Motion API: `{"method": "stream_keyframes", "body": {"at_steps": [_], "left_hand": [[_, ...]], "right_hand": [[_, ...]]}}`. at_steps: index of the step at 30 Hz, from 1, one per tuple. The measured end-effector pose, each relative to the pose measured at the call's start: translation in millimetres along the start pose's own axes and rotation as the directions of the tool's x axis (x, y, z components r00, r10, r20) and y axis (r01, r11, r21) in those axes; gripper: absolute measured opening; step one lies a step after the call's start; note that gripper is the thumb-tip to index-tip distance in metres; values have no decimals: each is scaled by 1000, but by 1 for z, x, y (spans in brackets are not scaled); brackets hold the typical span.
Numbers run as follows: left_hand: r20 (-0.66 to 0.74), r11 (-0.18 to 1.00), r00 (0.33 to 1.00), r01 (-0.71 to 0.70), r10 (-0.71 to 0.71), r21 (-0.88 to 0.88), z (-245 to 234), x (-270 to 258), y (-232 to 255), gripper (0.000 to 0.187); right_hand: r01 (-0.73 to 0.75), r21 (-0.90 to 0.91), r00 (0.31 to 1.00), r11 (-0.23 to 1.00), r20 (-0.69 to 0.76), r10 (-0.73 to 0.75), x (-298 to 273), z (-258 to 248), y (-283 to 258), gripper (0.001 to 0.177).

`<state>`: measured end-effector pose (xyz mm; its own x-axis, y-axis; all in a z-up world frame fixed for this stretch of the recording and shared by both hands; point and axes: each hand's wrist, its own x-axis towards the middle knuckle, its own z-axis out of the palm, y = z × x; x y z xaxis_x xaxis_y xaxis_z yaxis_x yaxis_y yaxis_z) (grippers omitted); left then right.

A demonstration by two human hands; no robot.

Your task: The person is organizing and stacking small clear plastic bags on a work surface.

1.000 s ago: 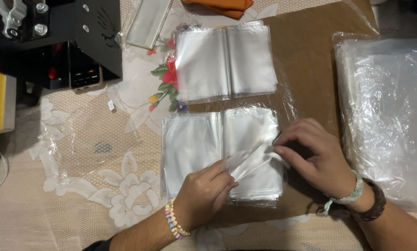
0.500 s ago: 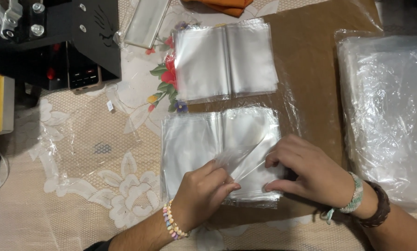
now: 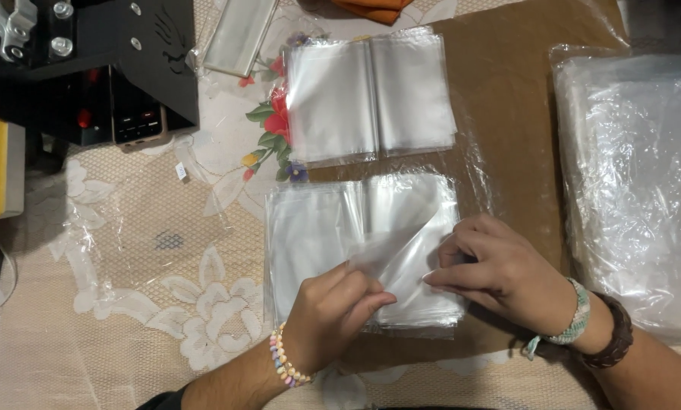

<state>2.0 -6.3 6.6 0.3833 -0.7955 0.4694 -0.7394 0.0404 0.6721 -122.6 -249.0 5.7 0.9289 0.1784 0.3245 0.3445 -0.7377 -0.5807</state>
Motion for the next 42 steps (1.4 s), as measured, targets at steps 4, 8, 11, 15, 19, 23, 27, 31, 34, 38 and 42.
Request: {"method": "stream_keyframes", "body": {"at_steps": [4, 8, 11, 15, 19, 23, 27, 31, 34, 38, 42], "left_hand": [[-3, 1000, 1000, -28, 28, 7, 6, 1, 4, 22], [-12, 995, 997, -74, 75, 61, 11, 2, 9, 20], [-2, 994, 994, -106, 106, 31, 9, 6, 15, 18], [44, 992, 992, -117, 115, 38, 9, 3, 14, 33], [89, 983, 986, -153, 144, 99, 10, 2, 15, 20], [15, 969, 978, -206, 206, 134, 2, 4, 22, 7], [0, 912, 949, -304, 316, 276, 8, -1, 20, 11], [52, 862, 917, -391, 396, 323, 10, -7, 22, 18], [152, 805, 903, -427, 402, 412, 6, -7, 24, 19], [198, 937, 936, -319, 290, 139, -5, -12, 24, 68], [126, 997, 990, 71, -67, -23, -35, -2, 25, 101]], "right_hand": [[17, -17, 999, 1000, -50, -17, 3, 5, -3, 20], [23, -38, 990, 999, -141, -28, 5, 10, -9, 17], [37, -41, 982, 998, -182, -44, 7, 13, -12, 12], [27, -15, 974, 1000, -226, -30, 6, 15, -16, 16], [-9, -53, 968, 999, -252, -5, 2, 15, -16, 17], [-383, 381, 880, 841, -126, 458, -2, 2, -17, 42], [-584, 771, 488, -253, 583, 650, 20, -2, -34, 89], [-525, 736, 368, -428, 650, 665, 60, -9, -66, 90], [-548, 775, 322, -315, 543, 776, 55, 6, -53, 56], [-733, 679, 327, -50, 416, 848, 62, 14, -52, 35], [-794, 606, 324, 50, 351, 879, 61, 16, -48, 42]]}}
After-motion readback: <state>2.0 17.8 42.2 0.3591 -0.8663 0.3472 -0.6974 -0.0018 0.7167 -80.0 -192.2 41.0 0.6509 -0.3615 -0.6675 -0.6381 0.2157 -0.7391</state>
